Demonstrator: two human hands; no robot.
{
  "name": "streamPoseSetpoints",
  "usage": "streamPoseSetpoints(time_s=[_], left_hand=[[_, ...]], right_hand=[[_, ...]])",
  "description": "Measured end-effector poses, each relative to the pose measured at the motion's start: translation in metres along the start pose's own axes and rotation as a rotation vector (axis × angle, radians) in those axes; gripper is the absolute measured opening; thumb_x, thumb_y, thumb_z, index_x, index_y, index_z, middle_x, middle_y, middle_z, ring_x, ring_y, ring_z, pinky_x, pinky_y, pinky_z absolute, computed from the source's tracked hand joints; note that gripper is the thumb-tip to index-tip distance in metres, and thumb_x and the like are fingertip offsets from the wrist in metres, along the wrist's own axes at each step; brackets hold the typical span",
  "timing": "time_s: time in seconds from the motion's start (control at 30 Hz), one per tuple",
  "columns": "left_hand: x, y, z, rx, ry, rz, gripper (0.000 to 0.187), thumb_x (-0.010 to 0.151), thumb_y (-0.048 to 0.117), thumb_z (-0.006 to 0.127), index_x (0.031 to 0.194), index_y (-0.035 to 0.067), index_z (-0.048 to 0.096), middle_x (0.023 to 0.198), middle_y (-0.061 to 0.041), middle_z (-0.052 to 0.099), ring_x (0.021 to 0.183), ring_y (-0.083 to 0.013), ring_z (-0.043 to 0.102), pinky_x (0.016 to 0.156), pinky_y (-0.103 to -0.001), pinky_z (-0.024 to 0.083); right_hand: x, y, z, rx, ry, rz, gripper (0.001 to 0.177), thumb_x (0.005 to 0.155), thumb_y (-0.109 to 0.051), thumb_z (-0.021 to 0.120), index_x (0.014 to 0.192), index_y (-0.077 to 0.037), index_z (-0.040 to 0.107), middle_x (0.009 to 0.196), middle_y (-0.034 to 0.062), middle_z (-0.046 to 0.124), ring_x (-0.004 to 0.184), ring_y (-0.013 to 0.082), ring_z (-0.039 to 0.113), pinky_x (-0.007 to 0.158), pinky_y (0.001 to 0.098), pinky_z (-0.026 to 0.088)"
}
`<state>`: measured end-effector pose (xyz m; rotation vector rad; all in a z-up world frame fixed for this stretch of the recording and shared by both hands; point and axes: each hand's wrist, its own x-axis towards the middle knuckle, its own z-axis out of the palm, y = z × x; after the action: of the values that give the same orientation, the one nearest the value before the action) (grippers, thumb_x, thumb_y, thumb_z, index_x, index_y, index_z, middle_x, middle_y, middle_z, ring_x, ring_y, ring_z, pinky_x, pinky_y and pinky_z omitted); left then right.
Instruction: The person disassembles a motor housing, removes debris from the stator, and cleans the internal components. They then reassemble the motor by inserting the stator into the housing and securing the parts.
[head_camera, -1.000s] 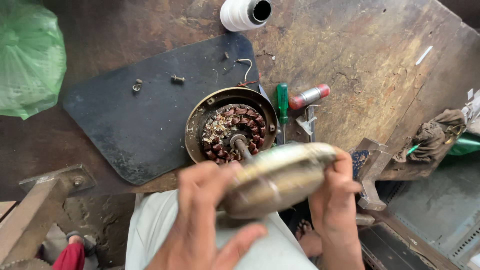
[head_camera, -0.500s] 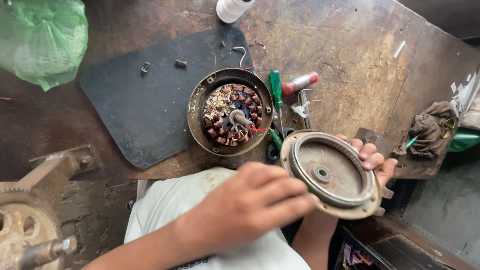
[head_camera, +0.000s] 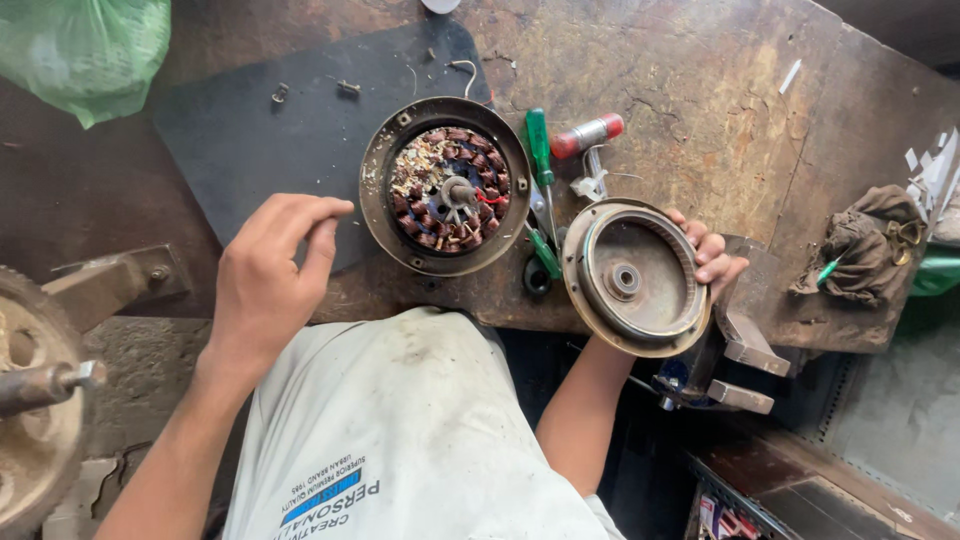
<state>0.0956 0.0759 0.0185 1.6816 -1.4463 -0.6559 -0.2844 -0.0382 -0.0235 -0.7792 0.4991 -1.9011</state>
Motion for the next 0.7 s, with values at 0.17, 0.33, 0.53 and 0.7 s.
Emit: streamPoseSetpoints(time_s=[0.17,0.33,0.53,0.7], left_hand=[[0.001,0.019,-0.001,0.050,-0.035,-0.037,0.017,0.104,0.006,0.062,0.117,0.007,0.072,0.114,-0.011,0.071,0.101,-0.0291,0.070,0.082,-0.039,0.055],[-0.012,0.037,-0.006,0.247,0.031,-0.087,0.021,0.100,0.002,0.060,0.116,0.008,0.073,0.113,-0.010,0.071,0.102,-0.0314,0.069,0.085,-0.043,0.054],[-0.058,0.060,0.024,0.338,0.236,-0.240,0.033,0.091,-0.005,0.055,0.114,0.010,0.074,0.111,-0.010,0.072,0.103,-0.0317,0.069,0.087,-0.043,0.055],[-0.110,0.074,0.067,0.367,0.208,-0.382,0.025,0.089,0.002,0.059,0.107,0.010,0.074,0.103,-0.010,0.074,0.096,-0.0307,0.070,0.082,-0.044,0.056]], right_hand=[[0.005,-0.008,0.038,0.168,-0.096,0.087,0.060,0.118,-0.039,0.029,0.072,-0.010,0.055,0.076,0.0033,0.058,0.090,0.0197,0.052,0.104,0.0420,0.044],[0.030,-0.015,0.050,0.182,-0.231,0.198,0.066,0.115,-0.043,0.025,0.068,-0.009,0.057,0.081,0.0030,0.058,0.092,0.0194,0.051,0.104,0.0436,0.044],[0.083,-0.016,-0.014,0.221,-0.309,0.309,0.069,0.113,-0.049,0.026,0.069,-0.009,0.061,0.077,0.0054,0.059,0.087,0.0199,0.055,0.106,0.0443,0.049],[0.116,-0.005,-0.081,0.341,-0.332,0.263,0.073,0.109,-0.051,0.025,0.070,-0.004,0.065,0.075,0.0044,0.059,0.081,0.0213,0.059,0.105,0.0483,0.052]])
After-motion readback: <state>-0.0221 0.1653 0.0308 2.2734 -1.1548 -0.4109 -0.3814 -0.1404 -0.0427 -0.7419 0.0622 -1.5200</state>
